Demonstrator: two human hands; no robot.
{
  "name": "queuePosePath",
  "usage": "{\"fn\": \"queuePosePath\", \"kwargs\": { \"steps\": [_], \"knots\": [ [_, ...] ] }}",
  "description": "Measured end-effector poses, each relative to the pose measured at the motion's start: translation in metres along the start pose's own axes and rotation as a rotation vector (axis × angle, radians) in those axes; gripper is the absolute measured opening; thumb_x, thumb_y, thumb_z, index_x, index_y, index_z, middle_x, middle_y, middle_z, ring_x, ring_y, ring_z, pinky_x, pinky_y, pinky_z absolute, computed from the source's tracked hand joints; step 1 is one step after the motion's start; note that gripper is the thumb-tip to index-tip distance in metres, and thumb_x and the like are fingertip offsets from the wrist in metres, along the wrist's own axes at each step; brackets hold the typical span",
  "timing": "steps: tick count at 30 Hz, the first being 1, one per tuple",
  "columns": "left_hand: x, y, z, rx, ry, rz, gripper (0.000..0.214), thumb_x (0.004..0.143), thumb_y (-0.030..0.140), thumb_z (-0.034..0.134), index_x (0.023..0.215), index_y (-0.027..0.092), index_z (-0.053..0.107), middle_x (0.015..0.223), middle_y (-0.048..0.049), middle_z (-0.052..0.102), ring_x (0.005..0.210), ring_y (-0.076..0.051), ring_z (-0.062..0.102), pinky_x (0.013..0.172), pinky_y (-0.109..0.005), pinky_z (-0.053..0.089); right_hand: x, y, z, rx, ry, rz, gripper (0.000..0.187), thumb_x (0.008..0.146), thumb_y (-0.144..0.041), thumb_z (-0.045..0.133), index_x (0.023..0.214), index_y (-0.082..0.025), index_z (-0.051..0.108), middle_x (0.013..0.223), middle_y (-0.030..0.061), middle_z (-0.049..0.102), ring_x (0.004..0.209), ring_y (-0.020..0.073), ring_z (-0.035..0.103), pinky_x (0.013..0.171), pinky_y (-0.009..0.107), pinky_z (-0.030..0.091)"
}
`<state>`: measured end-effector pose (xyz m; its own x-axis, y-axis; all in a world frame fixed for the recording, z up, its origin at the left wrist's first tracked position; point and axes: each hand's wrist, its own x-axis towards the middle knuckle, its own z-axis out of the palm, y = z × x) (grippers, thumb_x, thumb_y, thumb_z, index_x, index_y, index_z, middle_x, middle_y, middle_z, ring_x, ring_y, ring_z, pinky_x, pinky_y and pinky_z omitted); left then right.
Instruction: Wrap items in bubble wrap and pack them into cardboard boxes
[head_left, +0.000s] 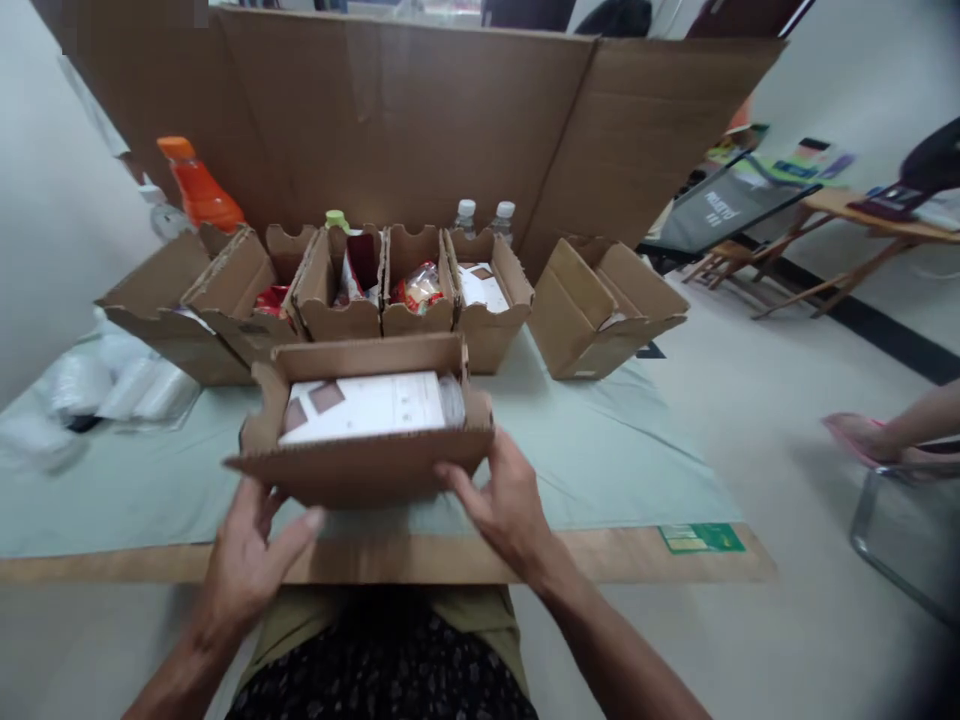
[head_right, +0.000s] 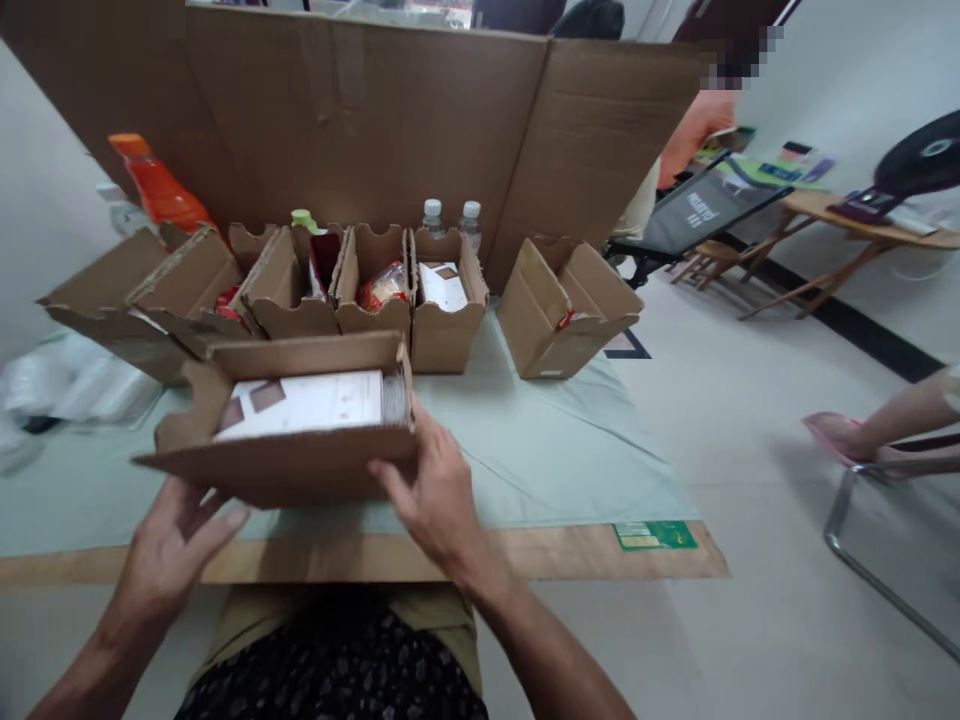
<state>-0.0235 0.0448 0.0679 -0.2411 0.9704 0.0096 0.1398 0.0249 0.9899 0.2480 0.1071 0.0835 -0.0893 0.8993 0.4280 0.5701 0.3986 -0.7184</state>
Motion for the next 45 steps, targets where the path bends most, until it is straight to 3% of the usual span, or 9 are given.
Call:
{"fn": "queuePosePath", "kwargs": {
  "steps": [7, 12, 16, 20, 24, 28, 36, 40, 45],
  "knots": [
    [0.035, 0.042, 0.049, -0.024, -0.122, 0.235, 0.067, 0.078, 0.029, 0.081, 0.141, 0.024, 0.057, 0.142, -0.0099, 0.062, 0.136, -0.034, 0.054, 0.120, -0.046, 0.040, 0.007, 0.010, -0.036, -0.047, 0.249, 0.128, 0.036, 0.087, -0.049, 0.073, 0.110, -0.022, 0.066, 0.093, 0.0071, 0.075, 0.083, 0.0255, 0.068, 0.071, 0.039, 0.058],
    [-0.023, 0.007, 0.004, 0.038, -0.006, 0.038, 0.059, 0.081, 0.030, 0.080, 0.137, 0.024, 0.062, 0.137, -0.0101, 0.065, 0.134, -0.035, 0.056, 0.122, -0.048, 0.037, -0.035, -0.013, -0.013, -0.004, 0.107, 0.045, 0.050, 0.092, -0.043, 0.069, 0.138, -0.023, 0.060, 0.123, 0.0121, 0.073, 0.111, 0.0312, 0.069, 0.092, 0.048, 0.059],
    [0.001, 0.008, -0.012, 0.039, 0.053, 0.183, 0.068, 0.081, 0.031, 0.079, 0.143, 0.022, 0.053, 0.142, -0.0104, 0.061, 0.134, -0.032, 0.056, 0.117, -0.047, 0.044, -0.002, -0.012, 0.020, 0.101, 0.064, 0.026, 0.047, 0.090, -0.042, 0.070, 0.131, -0.022, 0.064, 0.120, 0.0117, 0.073, 0.111, 0.0315, 0.068, 0.097, 0.051, 0.057],
    [0.039, 0.003, 0.035, 0.002, -0.047, 0.282, 0.057, 0.084, 0.031, 0.074, 0.137, 0.021, 0.056, 0.135, -0.0104, 0.065, 0.127, -0.029, 0.061, 0.111, -0.045, 0.049, -0.008, 0.015, 0.004, 0.044, 0.221, 0.092, 0.046, 0.091, -0.048, 0.068, 0.126, -0.019, 0.064, 0.121, 0.0135, 0.072, 0.117, 0.0324, 0.067, 0.101, 0.051, 0.055],
    [0.045, -0.017, 0.086, -0.028, -0.225, 0.269, 0.058, 0.082, 0.027, 0.070, 0.137, 0.019, 0.056, 0.135, -0.0114, 0.067, 0.127, -0.030, 0.062, 0.111, -0.045, 0.048, -0.077, 0.044, -0.033, -0.165, 0.307, 0.118, 0.057, 0.090, -0.047, 0.073, 0.137, -0.019, 0.059, 0.132, 0.0162, 0.068, 0.127, 0.0352, 0.063, 0.107, 0.054, 0.052],
    [0.038, -0.031, 0.094, -0.061, -0.299, 0.243, 0.066, 0.085, 0.030, 0.070, 0.147, 0.021, 0.049, 0.144, -0.0124, 0.062, 0.136, -0.029, 0.056, 0.117, -0.046, 0.044, -0.131, 0.067, -0.065, -0.258, 0.222, 0.092, 0.077, 0.086, -0.048, 0.078, 0.152, -0.023, 0.048, 0.142, 0.0167, 0.063, 0.124, 0.0343, 0.065, 0.104, 0.053, 0.055],
    [0.001, -0.047, 0.081, 0.156, -0.099, 0.052, 0.069, 0.087, 0.041, 0.069, 0.150, 0.028, 0.045, 0.148, -0.0127, 0.053, 0.115, -0.026, 0.062, 0.090, -0.042, 0.056, -0.073, 0.124, -0.088, 0.289, -0.039, 0.222, 0.116, 0.066, -0.063, 0.088, 0.163, -0.028, 0.032, 0.166, 0.0136, 0.041, 0.148, 0.0372, 0.046, 0.112, 0.054, 0.051],
    [0.004, -0.044, 0.102, 0.071, -0.134, 0.020, 0.065, 0.085, 0.041, 0.069, 0.144, 0.027, 0.047, 0.141, -0.0111, 0.054, 0.101, -0.020, 0.062, 0.078, -0.034, 0.057, -0.065, 0.131, -0.079, 0.463, -0.167, 0.309, 0.100, 0.063, -0.059, 0.089, 0.150, -0.028, 0.052, 0.149, 0.0099, 0.062, 0.136, 0.0341, 0.060, 0.111, 0.052, 0.052],
    [0.030, -0.036, 0.150, 0.010, -0.213, 0.082, 0.068, 0.079, 0.038, 0.069, 0.141, 0.023, 0.046, 0.134, -0.0110, 0.053, 0.091, -0.017, 0.062, 0.081, -0.035, 0.056, -0.101, 0.144, -0.095, 0.394, 0.034, 0.400, 0.092, 0.062, -0.058, 0.090, 0.142, -0.024, 0.059, 0.132, 0.0118, 0.073, 0.114, 0.0328, 0.072, 0.096, 0.045, 0.062]
  ]
}}
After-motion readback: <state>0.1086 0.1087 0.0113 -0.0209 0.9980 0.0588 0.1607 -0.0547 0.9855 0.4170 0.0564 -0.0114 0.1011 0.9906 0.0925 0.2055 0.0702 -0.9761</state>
